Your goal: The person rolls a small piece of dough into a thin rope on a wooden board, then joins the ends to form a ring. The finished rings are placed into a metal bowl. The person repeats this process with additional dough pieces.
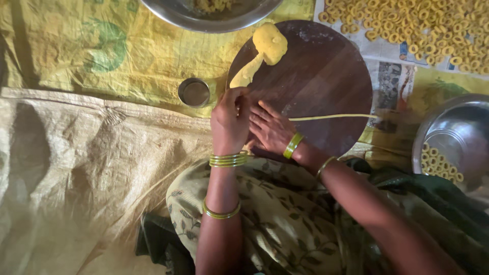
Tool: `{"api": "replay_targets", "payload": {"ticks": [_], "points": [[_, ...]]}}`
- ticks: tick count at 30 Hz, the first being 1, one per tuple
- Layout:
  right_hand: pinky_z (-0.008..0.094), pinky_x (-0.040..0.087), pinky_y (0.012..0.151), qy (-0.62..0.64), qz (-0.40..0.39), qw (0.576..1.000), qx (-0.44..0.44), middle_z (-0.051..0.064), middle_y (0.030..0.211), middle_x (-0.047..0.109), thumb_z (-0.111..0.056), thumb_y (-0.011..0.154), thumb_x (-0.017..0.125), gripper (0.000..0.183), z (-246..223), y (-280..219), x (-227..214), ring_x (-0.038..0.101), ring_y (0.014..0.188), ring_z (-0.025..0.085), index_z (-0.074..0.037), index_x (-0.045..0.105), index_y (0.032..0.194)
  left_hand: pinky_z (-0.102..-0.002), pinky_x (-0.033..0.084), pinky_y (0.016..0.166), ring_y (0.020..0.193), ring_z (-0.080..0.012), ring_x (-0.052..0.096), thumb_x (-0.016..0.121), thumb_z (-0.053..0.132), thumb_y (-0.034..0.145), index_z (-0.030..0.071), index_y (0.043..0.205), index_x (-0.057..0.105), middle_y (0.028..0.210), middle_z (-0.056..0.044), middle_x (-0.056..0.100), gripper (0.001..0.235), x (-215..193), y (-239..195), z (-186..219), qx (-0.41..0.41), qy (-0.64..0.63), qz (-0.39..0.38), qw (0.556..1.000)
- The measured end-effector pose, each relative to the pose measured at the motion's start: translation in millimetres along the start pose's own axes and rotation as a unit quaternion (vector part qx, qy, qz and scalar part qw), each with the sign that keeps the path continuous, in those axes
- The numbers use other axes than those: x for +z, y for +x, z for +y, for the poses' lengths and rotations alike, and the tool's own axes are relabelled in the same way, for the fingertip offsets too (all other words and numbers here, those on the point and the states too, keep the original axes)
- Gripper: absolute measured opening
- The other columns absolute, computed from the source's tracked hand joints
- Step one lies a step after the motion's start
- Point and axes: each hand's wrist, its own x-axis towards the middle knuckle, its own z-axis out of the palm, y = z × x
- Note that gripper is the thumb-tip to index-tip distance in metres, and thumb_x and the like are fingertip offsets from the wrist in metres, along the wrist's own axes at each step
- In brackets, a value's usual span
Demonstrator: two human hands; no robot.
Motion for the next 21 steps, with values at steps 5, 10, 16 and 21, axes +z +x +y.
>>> {"api": "replay_targets", "payload": {"ticks": [5,10,16,21], "points": [[0.051,0.02,0.126,0.037,0.041,0.998,-0.019,0.018,0.145,0.058,-0.06,0.097,0.05,0.07,0,-2,-12,0.042,0.146,0.031,-0.001,0.063,0.132,-0.035,0.056,0.07,0.076,-0.0245,0.072,0.067,0.009,0.096,0.004,0.109,0.07,0.094,-0.014,0.073,0.014,-4,0,-3,-0.014,0.0,-0.002,1.0],[0.054,0.016,0.127,0.299,0.042,0.951,0.067,0.016,0.156,0.048,-0.042,0.104,0.053,0.064,-1,-12,-17,0.032,0.154,0.033,-0.001,0.044,0.153,-0.034,0.055,0.068,0.076,-0.0237,0.072,0.068,0.01,0.097,0.004,0.11,0.07,0.095,-0.014,0.073,0.014,-1,1,-3,-0.021,0.004,-0.01,1.0],[0.054,0.018,0.129,0.322,0.093,0.935,0.115,0.019,0.164,0.043,-0.033,0.108,0.051,0.059,19,-9,-12,0.029,0.157,0.034,-0.002,0.04,0.156,-0.033,0.057,0.068,0.078,-0.0215,0.074,0.071,0.011,0.097,0.006,0.107,0.072,0.096,-0.013,0.075,0.012,-5,1,-3,-0.016,0.006,-0.004,1.0],[0.055,0.021,0.126,0.091,0.039,0.995,-0.013,0.021,0.158,0.045,-0.049,0.101,0.055,0.065,-9,-6,4,0.033,0.152,0.032,0.0,0.051,0.144,-0.033,0.058,0.068,0.078,-0.0217,0.074,0.07,0.01,0.096,0.005,0.11,0.071,0.098,-0.013,0.075,0.014,-5,1,-1,-0.02,0.009,-0.01,1.0]]}}
